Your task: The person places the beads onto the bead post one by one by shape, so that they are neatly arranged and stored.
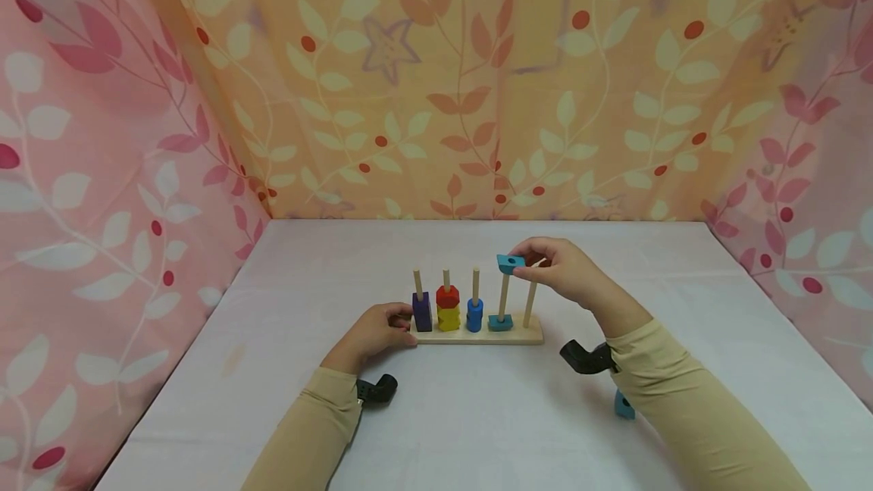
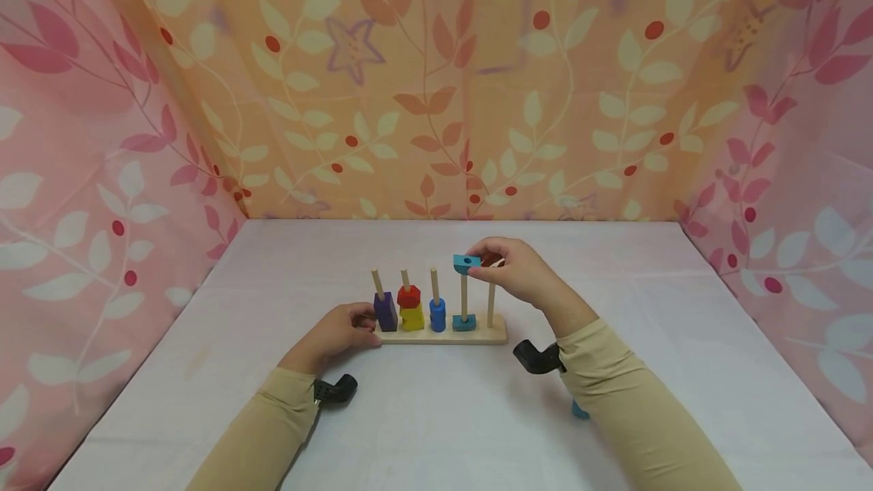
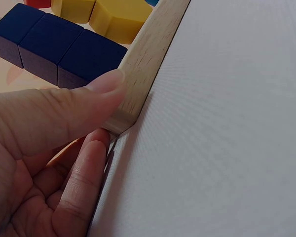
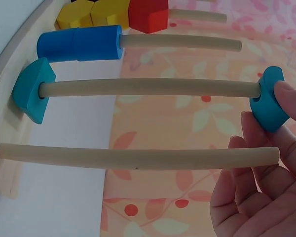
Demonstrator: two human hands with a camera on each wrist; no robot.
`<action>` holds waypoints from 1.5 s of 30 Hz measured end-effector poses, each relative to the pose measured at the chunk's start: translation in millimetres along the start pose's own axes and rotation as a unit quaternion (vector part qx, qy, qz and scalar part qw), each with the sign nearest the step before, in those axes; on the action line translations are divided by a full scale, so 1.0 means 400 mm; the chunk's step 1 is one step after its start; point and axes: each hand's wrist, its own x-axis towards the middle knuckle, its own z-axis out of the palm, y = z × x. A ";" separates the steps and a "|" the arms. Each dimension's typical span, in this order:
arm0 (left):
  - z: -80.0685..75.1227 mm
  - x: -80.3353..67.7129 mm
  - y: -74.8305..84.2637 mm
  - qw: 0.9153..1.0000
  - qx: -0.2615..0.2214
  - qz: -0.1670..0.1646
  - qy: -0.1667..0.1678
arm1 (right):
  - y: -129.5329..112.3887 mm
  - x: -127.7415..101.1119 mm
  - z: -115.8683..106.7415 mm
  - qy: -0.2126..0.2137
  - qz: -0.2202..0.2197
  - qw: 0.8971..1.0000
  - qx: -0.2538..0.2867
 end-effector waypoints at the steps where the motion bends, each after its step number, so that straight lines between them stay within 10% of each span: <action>1: 0.000 0.000 0.001 1.000 -0.002 -0.004 0.000 | 0.000 0.000 0.001 -0.001 0.002 1.000 0.001; 24: 0.002 -0.009 0.020 1.000 -0.009 -0.025 0.009 | 0.059 -0.003 0.040 -0.016 0.034 0.996 0.075; 45: 0.001 -0.013 0.027 1.000 -0.005 -0.026 0.010 | 0.189 -0.005 0.121 -0.048 0.078 0.995 0.034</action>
